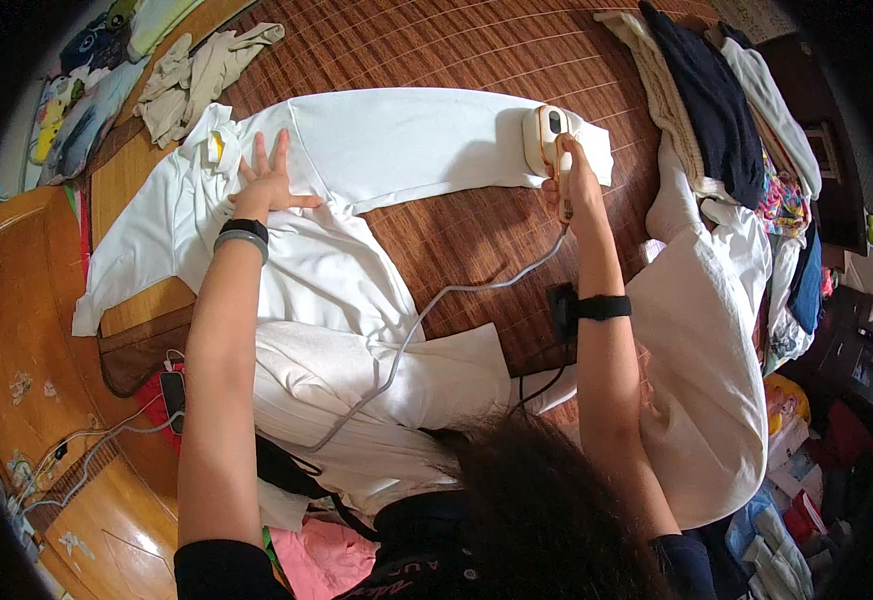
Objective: The person irons a white long-sleeved shirt on a flat surface using a handheld iron. The person smooths the fabric by hand and glides the iron over the sleeves and torso before turning the garment over to iron the other side.
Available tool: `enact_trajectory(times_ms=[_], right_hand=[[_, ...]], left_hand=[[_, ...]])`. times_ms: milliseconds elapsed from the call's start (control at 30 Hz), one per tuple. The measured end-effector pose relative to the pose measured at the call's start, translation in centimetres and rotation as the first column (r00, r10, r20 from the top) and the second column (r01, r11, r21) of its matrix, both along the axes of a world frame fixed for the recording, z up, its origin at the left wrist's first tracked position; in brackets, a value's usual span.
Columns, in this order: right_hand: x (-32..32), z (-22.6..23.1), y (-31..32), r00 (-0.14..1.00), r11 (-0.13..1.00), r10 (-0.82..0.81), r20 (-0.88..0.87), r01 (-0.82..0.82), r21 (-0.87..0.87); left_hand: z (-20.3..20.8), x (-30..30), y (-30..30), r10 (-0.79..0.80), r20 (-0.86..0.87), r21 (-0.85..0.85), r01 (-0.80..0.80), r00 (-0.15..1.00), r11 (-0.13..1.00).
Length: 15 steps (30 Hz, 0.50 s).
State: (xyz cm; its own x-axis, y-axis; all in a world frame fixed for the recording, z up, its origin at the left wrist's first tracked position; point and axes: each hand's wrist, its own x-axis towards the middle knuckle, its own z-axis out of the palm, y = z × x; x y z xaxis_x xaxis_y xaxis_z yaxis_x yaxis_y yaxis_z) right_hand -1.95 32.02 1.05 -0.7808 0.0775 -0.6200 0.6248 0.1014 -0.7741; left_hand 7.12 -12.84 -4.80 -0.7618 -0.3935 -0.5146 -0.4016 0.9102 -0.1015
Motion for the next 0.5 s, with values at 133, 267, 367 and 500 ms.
enact_trajectory(times_ms=[133, 267, 367, 500], right_hand=[[0.6, 0.9, -0.9, 0.997, 0.996, 0.030, 0.068, -0.024, -0.089], [1.5, 0.9, -2.0, 0.999, 0.962, 0.030, 0.028, -0.021, -0.273], [2.3, 1.0, -2.5, 0.998, 0.945, 0.058, -0.009, -0.058, -0.322], [2.5, 0.1, -2.5, 0.986, 0.840, 0.164, -0.034, -0.158, -0.519]], left_hand=[[0.2, 0.3, -0.1, 0.000, 0.000, 0.001, 0.000, 1.000, 1.000], [1.0, 0.5, -0.5, -0.022, -0.034, -0.012, 0.022, 0.999, 1.000], [3.9, -0.7, 1.4, -0.077, 0.030, -0.008, 0.077, 0.997, 0.997], [7.4, -1.9, 5.9, -0.234, -0.077, -0.220, 0.212, 0.969, 0.952]])
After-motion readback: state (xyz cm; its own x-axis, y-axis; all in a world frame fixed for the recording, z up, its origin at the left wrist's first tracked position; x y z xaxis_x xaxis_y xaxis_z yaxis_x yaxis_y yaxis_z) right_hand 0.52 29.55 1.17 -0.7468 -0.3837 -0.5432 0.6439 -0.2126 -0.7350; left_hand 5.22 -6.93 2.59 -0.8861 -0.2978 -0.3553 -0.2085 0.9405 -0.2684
